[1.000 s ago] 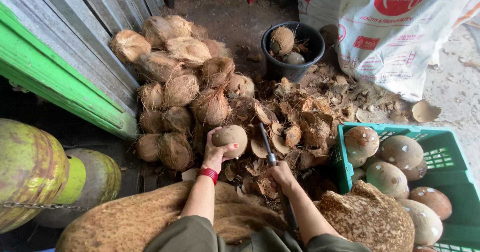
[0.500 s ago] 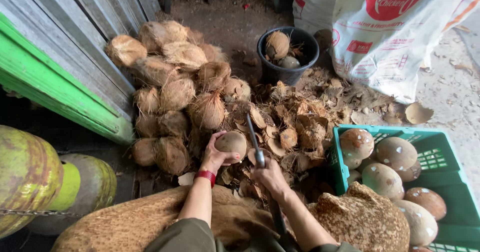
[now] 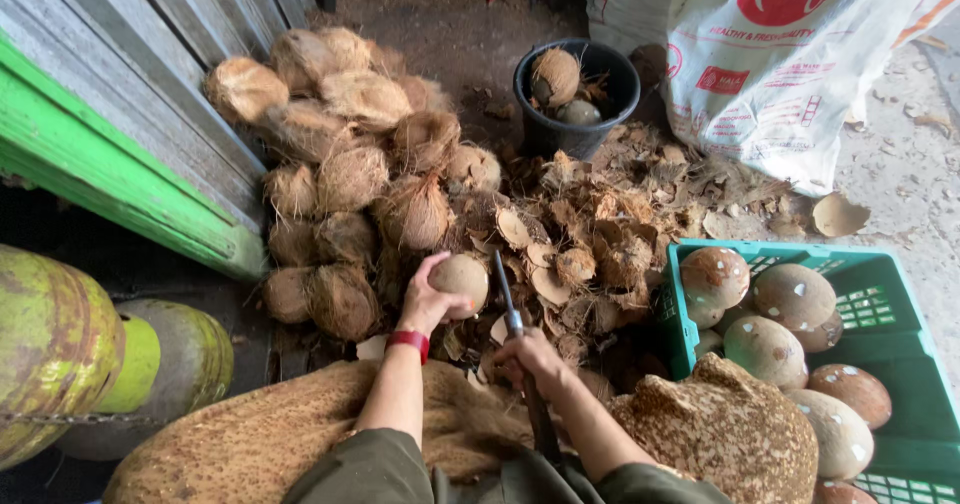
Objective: The person sits on the ground and husks coconuts one at a time, holding each coconut in one hand and chopping off the fibrous husk with a machete. Husked coconuts are placed into a green plastic crate, and discarded husks pile on the ground.
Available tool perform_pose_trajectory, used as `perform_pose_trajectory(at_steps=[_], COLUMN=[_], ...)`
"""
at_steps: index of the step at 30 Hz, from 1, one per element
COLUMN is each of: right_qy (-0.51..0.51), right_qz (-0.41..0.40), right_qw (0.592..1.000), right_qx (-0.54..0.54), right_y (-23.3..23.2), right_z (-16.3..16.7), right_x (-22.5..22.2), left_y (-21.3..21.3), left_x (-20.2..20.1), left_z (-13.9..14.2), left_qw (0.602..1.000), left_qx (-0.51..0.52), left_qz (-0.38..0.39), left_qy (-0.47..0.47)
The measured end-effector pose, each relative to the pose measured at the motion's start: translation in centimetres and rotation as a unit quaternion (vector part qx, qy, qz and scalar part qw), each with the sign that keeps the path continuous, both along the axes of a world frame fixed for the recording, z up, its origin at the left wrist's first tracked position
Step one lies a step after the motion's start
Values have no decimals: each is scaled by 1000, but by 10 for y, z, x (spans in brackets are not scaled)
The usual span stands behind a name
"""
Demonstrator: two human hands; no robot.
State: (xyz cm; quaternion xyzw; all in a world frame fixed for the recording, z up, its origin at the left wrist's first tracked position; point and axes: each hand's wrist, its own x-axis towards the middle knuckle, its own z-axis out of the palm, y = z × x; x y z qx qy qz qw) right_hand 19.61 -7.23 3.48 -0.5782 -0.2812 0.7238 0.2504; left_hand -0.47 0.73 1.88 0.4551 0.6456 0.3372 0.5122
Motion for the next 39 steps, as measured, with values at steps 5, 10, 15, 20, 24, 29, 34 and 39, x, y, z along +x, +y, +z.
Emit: perform_pose_trajectory(at_steps=[5,10,15,20,24,29,34,39], right_qy=[-92,-144,-65,-61,-82,-119,50,-1], right_qz=[13,10,16,-21,4,16,-71,-78], right_qw=[972,952,998,996,954,973,995,997], right_qx=[214,269,-5,54,288,198,-42,-10], right_y=[1,4,14,15,11,12,14,15], right_z=[40,5,-42,-4,37,18,-22,-31], right_x=[2,-2,11,10,5,-10,11,23], left_y=[11,24,20,15,19,27,24,13], left_x=[10,2,-11,-3,-1,1,-6,-15], left_z=[8,9,2,2,10,16,15,9], left_qw=[984,977,992,982,985,993,977,989], left_qx=[39,16,9,61,31,-1,50,36], left_qz=[-73,-124,-94,-112,-103,-78,-95,-14], left_qy=[155,172,81,137,132,84,184,140])
